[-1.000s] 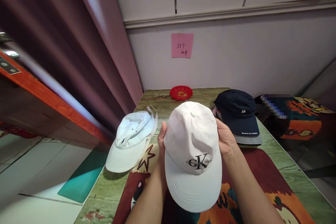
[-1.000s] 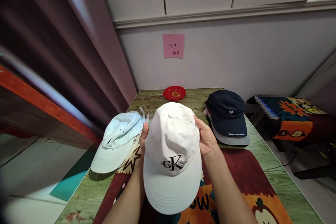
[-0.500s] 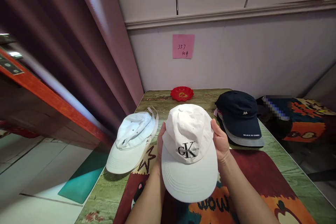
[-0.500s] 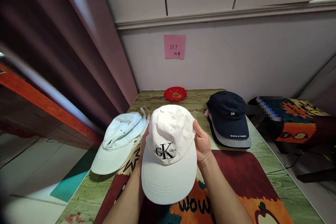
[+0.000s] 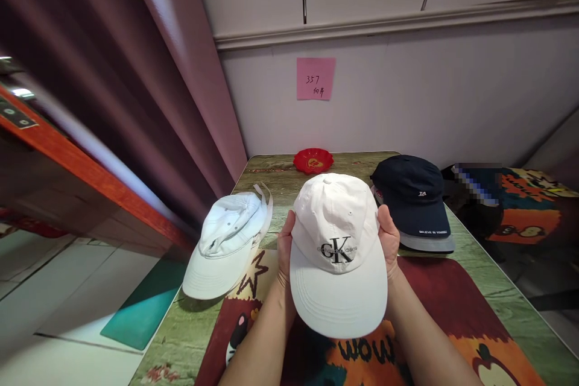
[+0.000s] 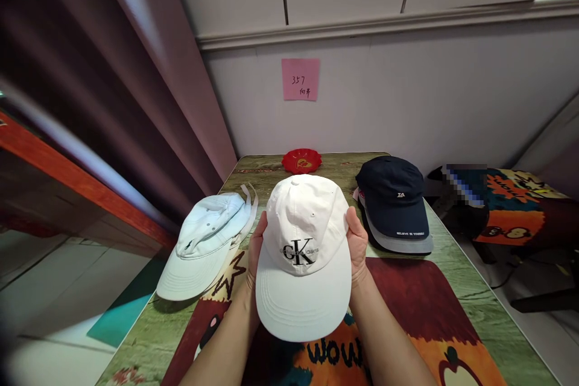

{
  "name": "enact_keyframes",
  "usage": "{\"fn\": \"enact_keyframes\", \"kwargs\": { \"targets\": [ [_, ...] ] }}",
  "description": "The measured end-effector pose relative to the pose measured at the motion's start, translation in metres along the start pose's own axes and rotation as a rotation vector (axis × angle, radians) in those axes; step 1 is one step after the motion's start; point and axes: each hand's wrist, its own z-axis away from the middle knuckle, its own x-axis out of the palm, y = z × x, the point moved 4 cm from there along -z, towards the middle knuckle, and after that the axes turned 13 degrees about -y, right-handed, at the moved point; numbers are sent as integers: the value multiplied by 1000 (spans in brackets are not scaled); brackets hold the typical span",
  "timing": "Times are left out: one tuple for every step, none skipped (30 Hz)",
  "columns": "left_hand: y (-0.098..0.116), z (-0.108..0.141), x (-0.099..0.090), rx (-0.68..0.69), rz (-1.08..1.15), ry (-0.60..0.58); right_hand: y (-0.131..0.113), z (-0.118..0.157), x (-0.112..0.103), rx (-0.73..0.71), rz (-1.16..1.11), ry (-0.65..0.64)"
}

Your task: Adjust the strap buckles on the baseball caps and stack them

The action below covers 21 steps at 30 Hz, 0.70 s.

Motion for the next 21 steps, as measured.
{"fn": "enact_keyframes", "kwargs": {
  "targets": [
    [0, 0, -1, 8, 1, 5, 0, 0, 0, 20, 19, -10],
    [1, -1, -3, 18, -5, 12, -1, -1, 0, 37, 42, -25],
    [2, 0, -4, 24, -17, 18, -1, -2, -1, 48, 65, -39],
    [3, 0, -5, 28, -31, 23, -2, -2, -1, 52, 85, -48],
    [3, 0, -5, 33, -45, 28, -2, -3, -2, 48, 97, -49],
    [4, 1, -5, 38, -53, 29, -2, -4, -3, 40, 100, -43],
    [4, 1, -4, 42, -52, 25, -1, -4, -5, 31, 93, -31],
    [3, 1, -3, 46, -42, 15, -1, -4, -7, 24, 79, -15],
    [2, 0, -1, 45, -24, -1, 0, -4, -10, 20, 62, 4],
    [1, 0, 2, 39, 1, -18, 0, -4, -12, 19, 42, 27],
    [-1, -1, 4, 29, 27, -33, 0, -3, -15, 20, 24, 53],
    [-3, -2, 6, 19, 51, -44, 1, -3, -17, 23, 9, 78],
    [-4, -3, 9, 7, 69, -49, 0, -2, -19, 29, -3, 101],
    [-6, -4, 10, -4, 84, -48, 0, -2, -20, 35, -13, 120],
    [-7, -4, 12, -15, 96, -41, 0, -1, -21, 41, -23, 134],
    [-8, -5, 13, -28, 106, -31, 0, -1, -22, 43, -33, 143],
    [-8, -6, 14, -41, 115, -21, 1, -1, -22, 42, -43, 146],
    [-8, -7, 14, -54, 122, -11, 2, -2, -23, 38, -51, 142],
    [-8, -7, 13, -63, 125, -2, 3, -2, -23, 33, -55, 128],
    [-8, -8, 12, -66, 119, 5, 4, -3, -23, 25, -56, 106],
    [-8, -8, 10, -60, 100, 9, 5, -3, -23, 15, -56, 81]
  ]
}}
